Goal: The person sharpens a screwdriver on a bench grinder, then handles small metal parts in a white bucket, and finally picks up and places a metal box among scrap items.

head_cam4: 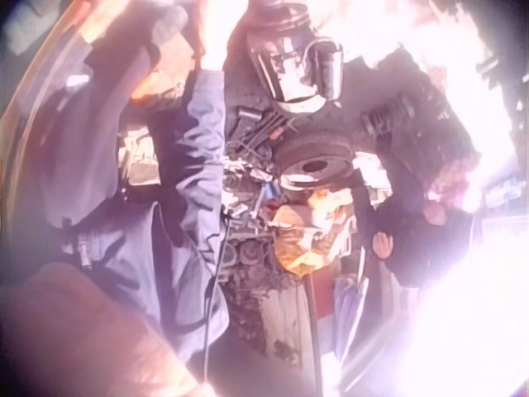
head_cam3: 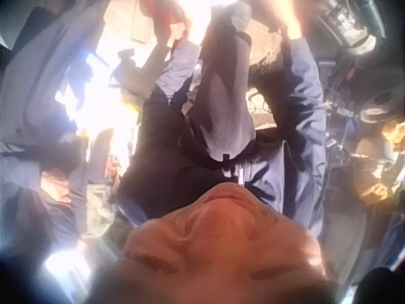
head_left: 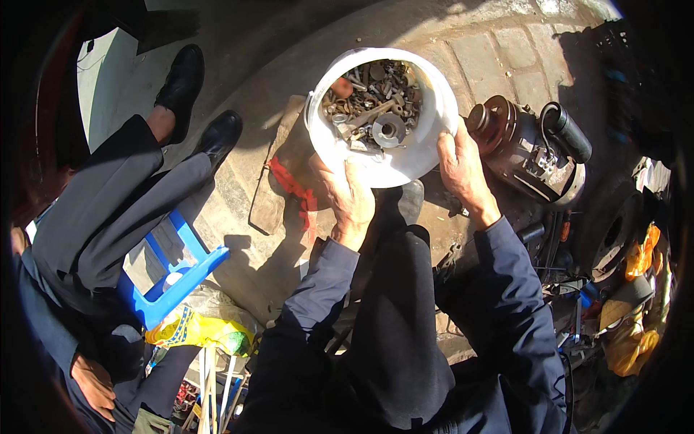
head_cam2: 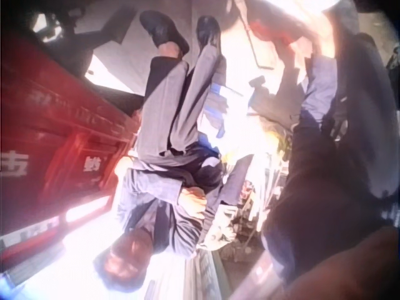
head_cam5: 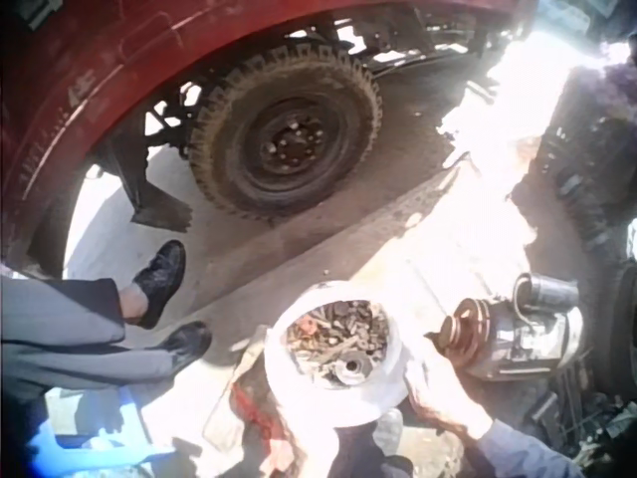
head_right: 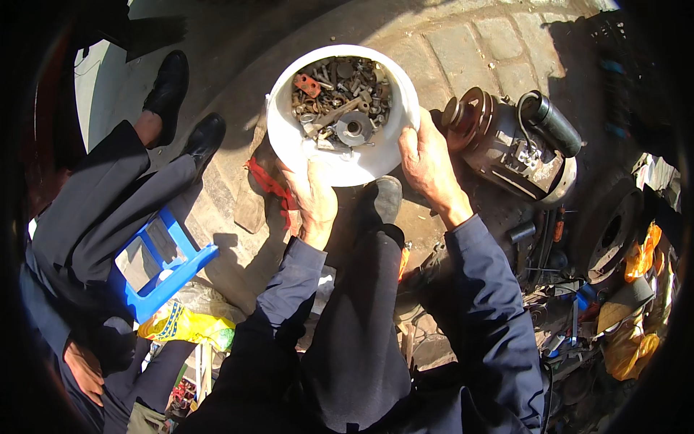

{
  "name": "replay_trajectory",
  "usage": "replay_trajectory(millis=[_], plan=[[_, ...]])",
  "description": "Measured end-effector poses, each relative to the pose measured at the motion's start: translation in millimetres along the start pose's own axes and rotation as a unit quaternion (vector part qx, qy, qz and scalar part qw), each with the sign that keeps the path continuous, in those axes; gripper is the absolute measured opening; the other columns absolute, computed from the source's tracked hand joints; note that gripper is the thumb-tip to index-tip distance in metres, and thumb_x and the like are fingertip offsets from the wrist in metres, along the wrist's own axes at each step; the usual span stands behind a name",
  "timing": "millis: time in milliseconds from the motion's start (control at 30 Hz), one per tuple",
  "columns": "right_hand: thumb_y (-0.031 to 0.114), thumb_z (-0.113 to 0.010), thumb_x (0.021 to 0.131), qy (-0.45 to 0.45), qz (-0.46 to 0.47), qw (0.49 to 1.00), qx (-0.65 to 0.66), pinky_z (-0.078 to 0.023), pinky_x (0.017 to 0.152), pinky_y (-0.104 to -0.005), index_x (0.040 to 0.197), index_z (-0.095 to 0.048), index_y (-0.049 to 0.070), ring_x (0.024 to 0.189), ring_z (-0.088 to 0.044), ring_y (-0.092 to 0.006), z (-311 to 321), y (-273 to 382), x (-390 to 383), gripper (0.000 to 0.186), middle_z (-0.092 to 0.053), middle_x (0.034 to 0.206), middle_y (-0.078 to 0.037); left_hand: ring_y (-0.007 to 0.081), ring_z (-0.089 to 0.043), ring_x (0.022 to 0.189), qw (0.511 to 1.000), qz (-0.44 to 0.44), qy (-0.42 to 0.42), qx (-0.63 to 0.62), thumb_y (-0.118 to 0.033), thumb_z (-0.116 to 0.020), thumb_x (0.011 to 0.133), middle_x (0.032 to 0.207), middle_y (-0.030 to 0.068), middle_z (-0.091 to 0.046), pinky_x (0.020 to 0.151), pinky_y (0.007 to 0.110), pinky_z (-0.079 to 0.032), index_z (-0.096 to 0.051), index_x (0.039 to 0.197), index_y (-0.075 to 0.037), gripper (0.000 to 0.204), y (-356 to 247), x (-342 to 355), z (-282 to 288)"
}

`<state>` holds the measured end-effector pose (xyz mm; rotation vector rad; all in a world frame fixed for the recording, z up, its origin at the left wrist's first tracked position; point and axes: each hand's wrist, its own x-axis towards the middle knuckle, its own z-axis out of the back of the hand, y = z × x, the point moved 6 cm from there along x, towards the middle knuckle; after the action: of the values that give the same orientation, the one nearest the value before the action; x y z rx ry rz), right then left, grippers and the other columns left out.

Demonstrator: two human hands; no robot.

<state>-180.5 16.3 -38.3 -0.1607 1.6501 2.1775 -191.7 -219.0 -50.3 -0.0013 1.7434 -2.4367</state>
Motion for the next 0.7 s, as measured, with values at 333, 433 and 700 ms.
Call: replay_trajectory(millis=[333,433,700], plan=[[0.011,-0.048,0.102,0.026,0.037,0.999,-0.007,-0.051,0.101,-0.0425,0.142,-0.051,-0.004,0.112,-0.066,-0.0367,0,-4,-5,0.042,-0.065,0.120,-0.025,0.0375,-0.054,0.116,0.997,-0.040,0.008,0.069,-0.017,-0.055,0.103,0.123,0.0249,-0.051,0.105,0.049,-0.043,-0.042,0.135,0.007,0.042,-2,2,6],[0.011,-0.049,0.101,0.029,0.042,0.999,-0.013,-0.052,0.099,-0.0439,0.142,-0.050,-0.004,0.110,-0.066,-0.0396,0,-5,-3,0.044,-0.065,0.119,-0.027,0.0374,-0.054,0.126,0.994,-0.023,0.048,0.093,-0.014,-0.056,0.103,0.138,0.0258,-0.052,0.110,0.047,-0.042,-0.041,0.144,0.007,0.048,-1,4,9],[0.014,-0.048,0.102,0.025,0.071,0.997,-0.030,-0.053,0.091,-0.0438,0.132,-0.051,-0.006,0.095,-0.065,-0.0351,3,-2,-1,0.036,-0.065,0.106,-0.026,0.0405,-0.050,0.131,0.969,-0.124,-0.020,0.211,-0.013,-0.069,0.096,0.140,0.0270,-0.052,0.113,0.049,-0.041,-0.036,0.152,0.008,0.068,-38,17,18]])
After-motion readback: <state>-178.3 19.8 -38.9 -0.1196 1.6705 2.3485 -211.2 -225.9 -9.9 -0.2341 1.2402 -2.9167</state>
